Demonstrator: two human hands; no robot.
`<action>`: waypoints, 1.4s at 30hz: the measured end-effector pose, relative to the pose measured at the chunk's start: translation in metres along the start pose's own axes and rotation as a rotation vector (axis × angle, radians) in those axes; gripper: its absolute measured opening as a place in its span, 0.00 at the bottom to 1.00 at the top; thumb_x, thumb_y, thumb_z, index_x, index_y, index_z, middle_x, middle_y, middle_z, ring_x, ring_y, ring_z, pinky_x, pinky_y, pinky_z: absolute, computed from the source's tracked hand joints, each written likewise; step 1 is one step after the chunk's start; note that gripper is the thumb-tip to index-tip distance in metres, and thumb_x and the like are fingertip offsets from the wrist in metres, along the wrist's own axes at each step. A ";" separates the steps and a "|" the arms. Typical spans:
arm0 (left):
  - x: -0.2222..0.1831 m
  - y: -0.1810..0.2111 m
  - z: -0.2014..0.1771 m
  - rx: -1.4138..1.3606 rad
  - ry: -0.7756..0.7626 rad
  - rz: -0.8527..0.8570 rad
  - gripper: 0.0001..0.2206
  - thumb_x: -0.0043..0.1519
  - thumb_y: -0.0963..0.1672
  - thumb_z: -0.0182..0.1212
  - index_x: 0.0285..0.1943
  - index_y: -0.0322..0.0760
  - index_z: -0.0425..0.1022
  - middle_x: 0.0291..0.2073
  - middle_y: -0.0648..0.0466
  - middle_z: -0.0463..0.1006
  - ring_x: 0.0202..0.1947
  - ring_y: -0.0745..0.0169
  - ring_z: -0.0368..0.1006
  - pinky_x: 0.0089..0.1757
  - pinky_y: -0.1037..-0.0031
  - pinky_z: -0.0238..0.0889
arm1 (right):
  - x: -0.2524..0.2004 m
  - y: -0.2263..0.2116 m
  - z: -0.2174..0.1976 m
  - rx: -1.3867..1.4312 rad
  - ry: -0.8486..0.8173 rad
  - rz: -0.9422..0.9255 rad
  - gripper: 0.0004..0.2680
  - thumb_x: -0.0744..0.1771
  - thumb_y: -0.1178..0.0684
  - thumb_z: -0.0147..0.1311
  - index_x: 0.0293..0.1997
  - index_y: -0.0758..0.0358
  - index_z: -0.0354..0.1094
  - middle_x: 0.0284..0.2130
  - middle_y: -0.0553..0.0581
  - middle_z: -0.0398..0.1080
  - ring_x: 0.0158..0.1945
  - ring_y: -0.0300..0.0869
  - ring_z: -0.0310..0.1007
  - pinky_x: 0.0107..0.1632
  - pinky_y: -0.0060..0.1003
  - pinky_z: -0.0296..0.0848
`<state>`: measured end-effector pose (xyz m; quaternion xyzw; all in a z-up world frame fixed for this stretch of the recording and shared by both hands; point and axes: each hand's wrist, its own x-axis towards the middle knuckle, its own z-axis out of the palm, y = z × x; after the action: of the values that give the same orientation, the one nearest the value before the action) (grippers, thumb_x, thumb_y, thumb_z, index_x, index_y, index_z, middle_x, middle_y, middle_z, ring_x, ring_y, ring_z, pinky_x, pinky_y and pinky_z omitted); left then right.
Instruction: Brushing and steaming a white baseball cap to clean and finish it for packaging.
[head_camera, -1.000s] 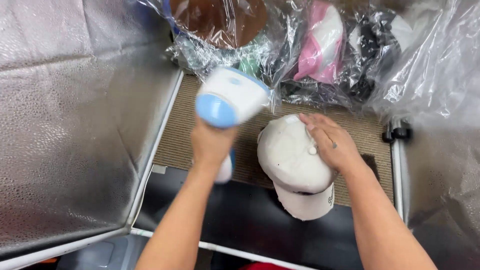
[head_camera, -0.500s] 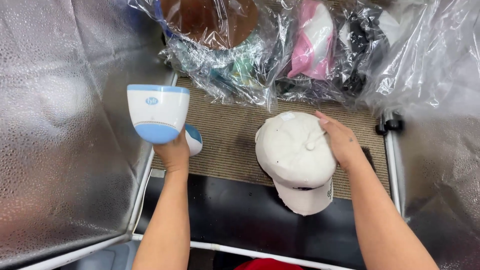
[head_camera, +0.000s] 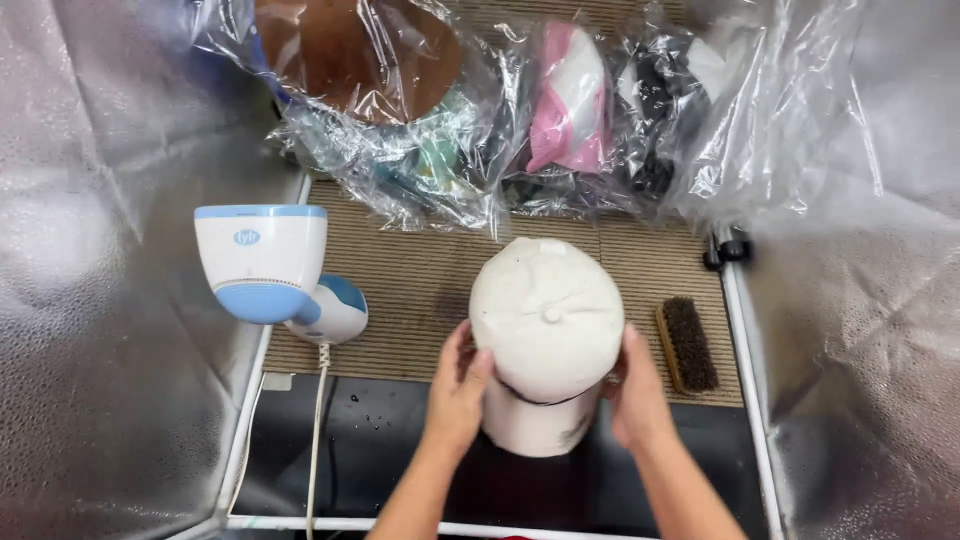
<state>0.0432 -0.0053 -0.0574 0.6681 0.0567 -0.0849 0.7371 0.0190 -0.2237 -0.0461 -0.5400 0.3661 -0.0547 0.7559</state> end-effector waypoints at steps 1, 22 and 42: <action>0.000 0.011 -0.004 0.002 -0.008 -0.005 0.32 0.60 0.53 0.59 0.73 0.39 0.61 0.65 0.50 0.73 0.61 0.61 0.71 0.60 0.69 0.64 | -0.010 0.000 -0.002 0.003 0.009 0.002 0.14 0.70 0.35 0.39 0.49 0.46 0.69 0.41 0.45 0.74 0.40 0.37 0.63 0.34 0.38 0.56; -0.040 -0.037 0.011 -0.344 0.273 -0.506 0.19 0.62 0.44 0.62 0.60 0.32 0.69 0.46 0.45 0.81 0.46 0.58 0.76 0.50 0.69 0.70 | 0.056 -0.090 -0.079 -0.571 0.235 -0.333 0.18 0.61 0.47 0.67 0.54 0.53 0.72 0.35 0.48 0.70 0.34 0.34 0.61 0.36 0.30 0.60; -0.051 -0.045 0.019 -0.398 0.260 -0.566 0.17 0.64 0.43 0.61 0.61 0.36 0.67 0.41 0.46 0.81 0.40 0.52 0.77 0.31 0.53 0.74 | 0.026 -0.150 0.055 -1.438 -0.438 -0.553 0.24 0.67 0.32 0.38 0.73 0.35 0.60 0.44 0.57 0.70 0.52 0.50 0.71 0.55 0.47 0.67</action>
<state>-0.0161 -0.0259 -0.0892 0.4746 0.3479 -0.1869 0.7866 0.1185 -0.2550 0.0774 -0.9646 0.0078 0.1166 0.2365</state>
